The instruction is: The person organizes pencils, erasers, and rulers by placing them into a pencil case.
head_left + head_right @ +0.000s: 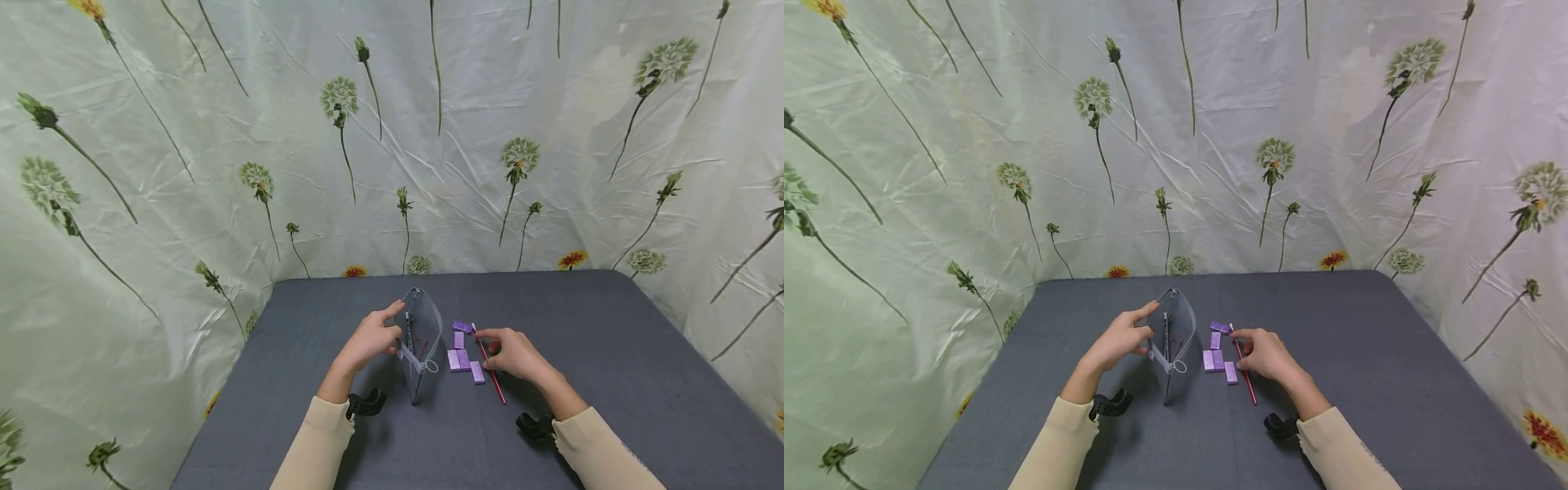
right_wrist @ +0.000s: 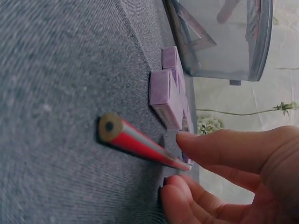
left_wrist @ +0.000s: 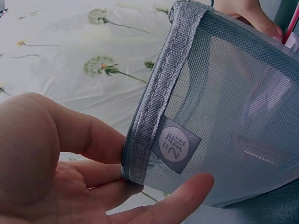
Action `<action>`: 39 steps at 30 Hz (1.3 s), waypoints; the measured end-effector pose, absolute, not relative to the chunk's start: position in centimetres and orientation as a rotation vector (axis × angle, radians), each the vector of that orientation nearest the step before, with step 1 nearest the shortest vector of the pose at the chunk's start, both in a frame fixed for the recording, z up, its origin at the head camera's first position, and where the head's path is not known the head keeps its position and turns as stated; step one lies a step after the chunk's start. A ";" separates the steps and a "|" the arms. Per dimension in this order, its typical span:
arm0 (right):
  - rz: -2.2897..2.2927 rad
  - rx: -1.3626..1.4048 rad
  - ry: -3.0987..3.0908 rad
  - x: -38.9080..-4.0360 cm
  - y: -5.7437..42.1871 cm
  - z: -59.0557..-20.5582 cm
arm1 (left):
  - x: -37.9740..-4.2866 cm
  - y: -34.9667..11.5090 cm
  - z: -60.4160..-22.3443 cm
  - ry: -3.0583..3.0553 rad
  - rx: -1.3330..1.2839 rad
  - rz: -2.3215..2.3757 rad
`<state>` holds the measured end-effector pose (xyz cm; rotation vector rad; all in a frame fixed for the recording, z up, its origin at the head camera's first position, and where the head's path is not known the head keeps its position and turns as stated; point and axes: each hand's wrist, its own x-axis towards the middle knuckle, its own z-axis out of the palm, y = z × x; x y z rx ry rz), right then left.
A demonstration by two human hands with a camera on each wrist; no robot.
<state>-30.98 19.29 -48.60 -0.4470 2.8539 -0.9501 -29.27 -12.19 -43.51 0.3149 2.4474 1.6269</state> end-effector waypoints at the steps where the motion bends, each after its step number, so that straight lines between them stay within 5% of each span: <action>1: -0.963 -0.441 2.842 -31.0 19.3 -48.7 | -29.3 -12.2 -43.5 2.446 0.316 1.628; 39: -1.233 -0.200 2.718 -30.4 19.1 -48.3 | -29.0 -12.6 -43.3 2.449 0.308 1.611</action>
